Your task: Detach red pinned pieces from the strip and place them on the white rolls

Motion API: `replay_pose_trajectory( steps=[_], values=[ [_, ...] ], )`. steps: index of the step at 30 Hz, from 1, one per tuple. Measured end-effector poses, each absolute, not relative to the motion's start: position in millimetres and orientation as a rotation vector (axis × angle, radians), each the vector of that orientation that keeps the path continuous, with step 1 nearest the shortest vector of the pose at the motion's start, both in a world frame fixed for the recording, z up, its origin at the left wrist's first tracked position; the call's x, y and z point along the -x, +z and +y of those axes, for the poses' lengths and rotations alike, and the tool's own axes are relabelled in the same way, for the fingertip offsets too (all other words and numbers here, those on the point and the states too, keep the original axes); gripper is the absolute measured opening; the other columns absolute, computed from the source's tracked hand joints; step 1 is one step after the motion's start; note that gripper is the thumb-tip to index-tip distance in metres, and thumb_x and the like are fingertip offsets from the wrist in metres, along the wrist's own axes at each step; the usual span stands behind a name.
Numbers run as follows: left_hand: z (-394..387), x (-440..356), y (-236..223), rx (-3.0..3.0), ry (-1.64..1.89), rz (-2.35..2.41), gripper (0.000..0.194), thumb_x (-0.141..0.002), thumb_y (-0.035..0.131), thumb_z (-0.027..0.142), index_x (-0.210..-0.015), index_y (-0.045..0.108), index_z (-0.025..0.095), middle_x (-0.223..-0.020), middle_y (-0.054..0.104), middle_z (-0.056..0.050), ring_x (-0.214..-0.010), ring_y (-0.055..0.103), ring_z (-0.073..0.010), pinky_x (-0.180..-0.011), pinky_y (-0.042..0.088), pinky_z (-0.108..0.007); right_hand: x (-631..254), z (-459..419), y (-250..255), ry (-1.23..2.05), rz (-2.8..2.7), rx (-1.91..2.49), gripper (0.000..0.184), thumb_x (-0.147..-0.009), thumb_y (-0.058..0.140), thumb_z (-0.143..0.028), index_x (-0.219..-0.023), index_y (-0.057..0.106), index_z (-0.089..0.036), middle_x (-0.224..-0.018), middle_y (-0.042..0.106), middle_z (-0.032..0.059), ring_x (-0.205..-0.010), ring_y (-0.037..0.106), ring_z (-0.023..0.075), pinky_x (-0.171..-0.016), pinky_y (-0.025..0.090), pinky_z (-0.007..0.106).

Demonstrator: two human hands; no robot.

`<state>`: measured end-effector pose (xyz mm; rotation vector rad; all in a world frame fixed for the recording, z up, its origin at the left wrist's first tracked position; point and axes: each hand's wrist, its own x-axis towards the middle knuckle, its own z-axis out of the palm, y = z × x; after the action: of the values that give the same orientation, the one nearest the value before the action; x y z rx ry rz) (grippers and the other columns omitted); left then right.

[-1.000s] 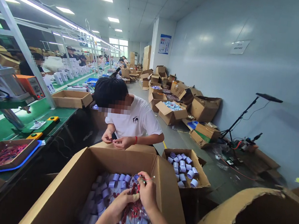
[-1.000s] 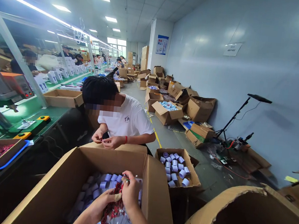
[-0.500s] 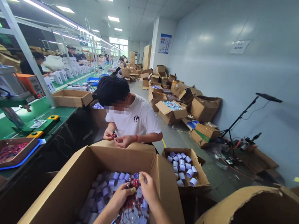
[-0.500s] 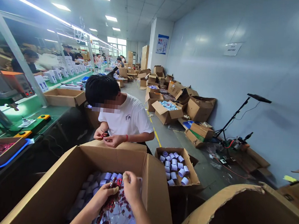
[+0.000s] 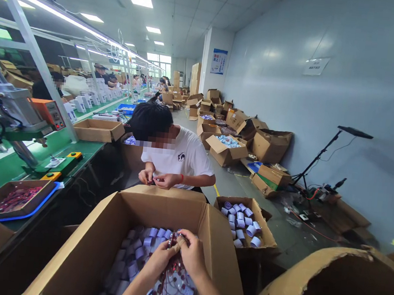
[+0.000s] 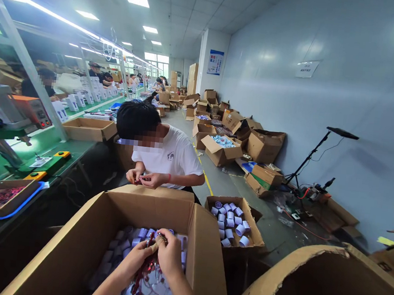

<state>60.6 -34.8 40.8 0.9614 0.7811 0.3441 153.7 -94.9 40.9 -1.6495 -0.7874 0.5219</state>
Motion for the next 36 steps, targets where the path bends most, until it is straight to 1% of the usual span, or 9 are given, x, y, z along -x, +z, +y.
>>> replay_pose_trajectory(
  steps=[4,10,13,18,24,27,29,33,36],
  values=[
    [-37,-56,48,-0.937,0.320,0.726,0.048,-0.052,0.084,0.038,-0.090,0.065,0.015,-0.072,0.063,-0.001,-0.062,0.056,-0.0138,-0.063,0.046,-0.027,-164,-95,33,0.389,-0.699,1.668,0.030,-0.081,0.048,-0.035,-0.093,0.070,-0.019,-0.096,0.073,0.0093,-0.088,0.066,0.0232,-0.082,0.051,0.035],
    [-32,-56,41,-0.961,0.439,0.817,0.034,-0.049,0.083,0.029,-0.072,0.063,0.014,-0.062,0.059,0.002,-0.056,0.051,-0.0105,-0.057,0.042,-0.023,-176,-96,30,0.164,-0.658,1.716,0.026,-0.077,0.050,-0.029,-0.091,0.069,-0.019,-0.095,0.066,0.0108,-0.090,0.062,0.0221,-0.086,0.050,0.036],
    [-28,-60,34,-0.973,0.464,0.850,0.028,-0.049,0.079,0.024,-0.068,0.062,0.013,-0.055,0.056,0.003,-0.050,0.047,-0.0087,-0.052,0.037,-0.021,-173,-97,29,0.238,-0.698,1.713,0.026,-0.077,0.050,-0.030,-0.087,0.070,-0.017,-0.095,0.067,0.0123,-0.091,0.063,0.0232,-0.087,0.050,0.037],
    [-25,-66,23,-0.976,0.505,0.896,0.025,-0.048,0.074,0.017,-0.069,0.061,0.014,-0.052,0.056,0.003,-0.048,0.048,-0.0097,-0.050,0.036,-0.022,-157,-98,27,0.511,-0.830,1.710,0.024,-0.076,0.054,-0.029,-0.086,0.073,-0.019,-0.090,0.073,0.0100,-0.084,0.066,0.0244,-0.079,0.052,0.038],
    [-27,-66,18,-0.965,0.522,0.928,0.027,-0.047,0.071,0.013,-0.073,0.062,0.015,-0.060,0.061,0.000,-0.053,0.055,-0.0127,-0.055,0.043,-0.024,-150,-98,22,0.735,-0.851,1.720,0.030,-0.076,0.050,-0.023,-0.097,0.071,-0.020,-0.095,0.074,0.0065,-0.089,0.067,0.0224,-0.082,0.051,0.033],
    [-29,-65,16,-0.942,0.535,0.937,0.035,-0.047,0.073,0.017,-0.080,0.060,0.016,-0.068,0.064,0.000,-0.061,0.059,-0.0140,-0.061,0.048,-0.026,-151,-97,12,0.773,-0.822,1.784,0.032,-0.079,0.046,-0.022,-0.098,0.071,-0.018,-0.097,0.074,0.0070,-0.091,0.067,0.0211,-0.083,0.051,0.032],
    [-31,-63,13,-0.940,0.552,0.953,0.037,-0.049,0.073,0.018,-0.083,0.058,0.018,-0.067,0.062,0.003,-0.060,0.058,-0.0126,-0.061,0.048,-0.025,-151,-96,4,0.781,-0.797,1.835,0.033,-0.080,0.043,-0.022,-0.097,0.071,-0.016,-0.097,0.073,0.0093,-0.092,0.067,0.0222,-0.083,0.051,0.033],
    [-32,-62,7,-0.982,0.525,1.004,0.032,-0.053,0.067,0.013,-0.082,0.054,0.019,-0.057,0.057,0.006,-0.047,0.054,-0.0113,-0.049,0.044,-0.023,-150,-97,0,0.721,-0.759,1.923,0.034,-0.080,0.043,-0.022,-0.098,0.070,-0.013,-0.103,0.070,0.0146,-0.098,0.064,0.0251,-0.090,0.048,0.036],
    [-33,-64,6,-1.047,0.464,1.019,0.030,-0.055,0.061,0.008,-0.083,0.055,0.019,-0.057,0.057,0.005,-0.044,0.053,-0.0111,-0.045,0.042,-0.023,-150,-100,5,0.670,-0.771,1.925,0.031,-0.079,0.044,-0.021,-0.095,0.070,-0.015,-0.104,0.068,0.0138,-0.099,0.063,0.0248,-0.091,0.047,0.035]
  ],
)
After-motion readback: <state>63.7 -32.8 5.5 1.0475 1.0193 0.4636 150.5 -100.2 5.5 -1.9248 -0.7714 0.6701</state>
